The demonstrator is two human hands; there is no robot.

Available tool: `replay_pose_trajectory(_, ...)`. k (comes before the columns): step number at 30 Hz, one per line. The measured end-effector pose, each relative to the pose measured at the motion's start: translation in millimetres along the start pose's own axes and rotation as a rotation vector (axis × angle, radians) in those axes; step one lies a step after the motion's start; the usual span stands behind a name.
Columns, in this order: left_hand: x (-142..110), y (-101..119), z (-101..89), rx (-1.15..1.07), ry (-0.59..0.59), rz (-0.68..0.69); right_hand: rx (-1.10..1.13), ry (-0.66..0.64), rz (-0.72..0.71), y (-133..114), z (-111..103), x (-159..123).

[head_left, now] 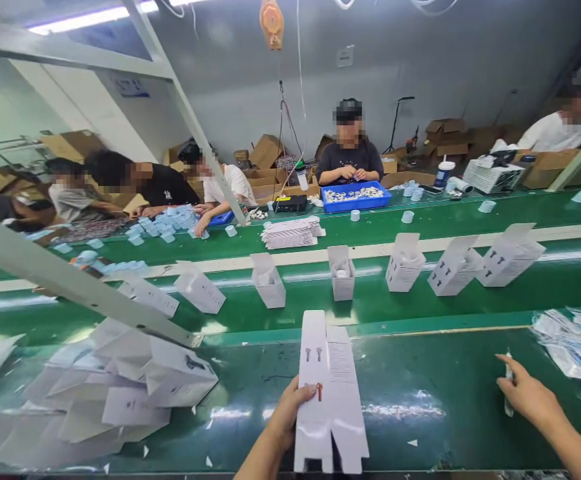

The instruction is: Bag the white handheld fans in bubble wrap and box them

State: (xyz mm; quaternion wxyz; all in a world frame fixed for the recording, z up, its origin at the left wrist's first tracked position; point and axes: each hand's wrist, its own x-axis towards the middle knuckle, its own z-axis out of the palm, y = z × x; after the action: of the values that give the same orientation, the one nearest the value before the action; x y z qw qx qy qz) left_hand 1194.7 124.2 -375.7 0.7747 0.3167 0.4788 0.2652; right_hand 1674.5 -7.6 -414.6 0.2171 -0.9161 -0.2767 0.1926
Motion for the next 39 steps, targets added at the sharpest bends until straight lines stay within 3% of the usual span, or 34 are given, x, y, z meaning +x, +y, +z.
replay_pose_trajectory(2, 6, -12, 0.9, 0.174, 0.142, 0.035, 0.145, -0.044, -0.067, -20, -4, -19)
replay_pose_trajectory(5, 3, -19, -4.3, 0.744, 0.433, 0.205, 0.59, -0.209, -0.226, -66, 7, -72)
replay_pose_trajectory(7, 0, -22, -10.1, 0.932, 0.465, 0.233, 0.773, -0.311, -0.368, -98, 29, -112)
replay_pose_trajectory(9, 2, -27, -14.9, 0.829, 0.413, 0.168, 0.797, -0.225, -0.489, -126, 62, -146)
replay_pose_trajectory(12, 10, -37, -18.9, 0.529, 0.374, 0.128, 0.65, -0.027, -0.767, -152, 120, -173)
replay_pose_trajectory(15, 13, -40, -19.8, 0.403, 0.322, 0.122, 0.455, -0.055, -1.105, -164, 164, -182)
replay_pose_trajectory(17, 9, -36, -19.7, 0.397, 0.294, 0.143, 0.341, -0.086, -1.206, -167, 178, -185)
replay_pose_trajectory(22, -3, -20, -22.9, 0.498, 0.339, 0.219, 0.225, -0.067, -1.294, -175, 177, -193)
replay_pose_trajectory(26, -5, -16, -26.1, 0.487, 0.326, 0.151, 0.147, -0.104, -1.36, -179, 170, -194)
replay_pose_trajectory(31, -11, -12, -17.9, 0.612, 0.39, 0.253, 0.211, -0.089, -1.327, -176, 175, -194)
replay_pose_trajectory(33, -9, -11, -16.3, 0.532, 0.318, 0.211, 0.251, -0.075, -1.31, -174, 177, -194)
replay_pose_trajectory(37, 3, -8, -24.1, 0.182, 0.022, 0.11, 0.324, -0.093, -1.315, -174, 169, -195)
replay_pose_trajectory(39, 5, -6, -30.3, 0.046, -0.023, 0.121, 0.403, -0.135, -1.294, -178, 158, -199)
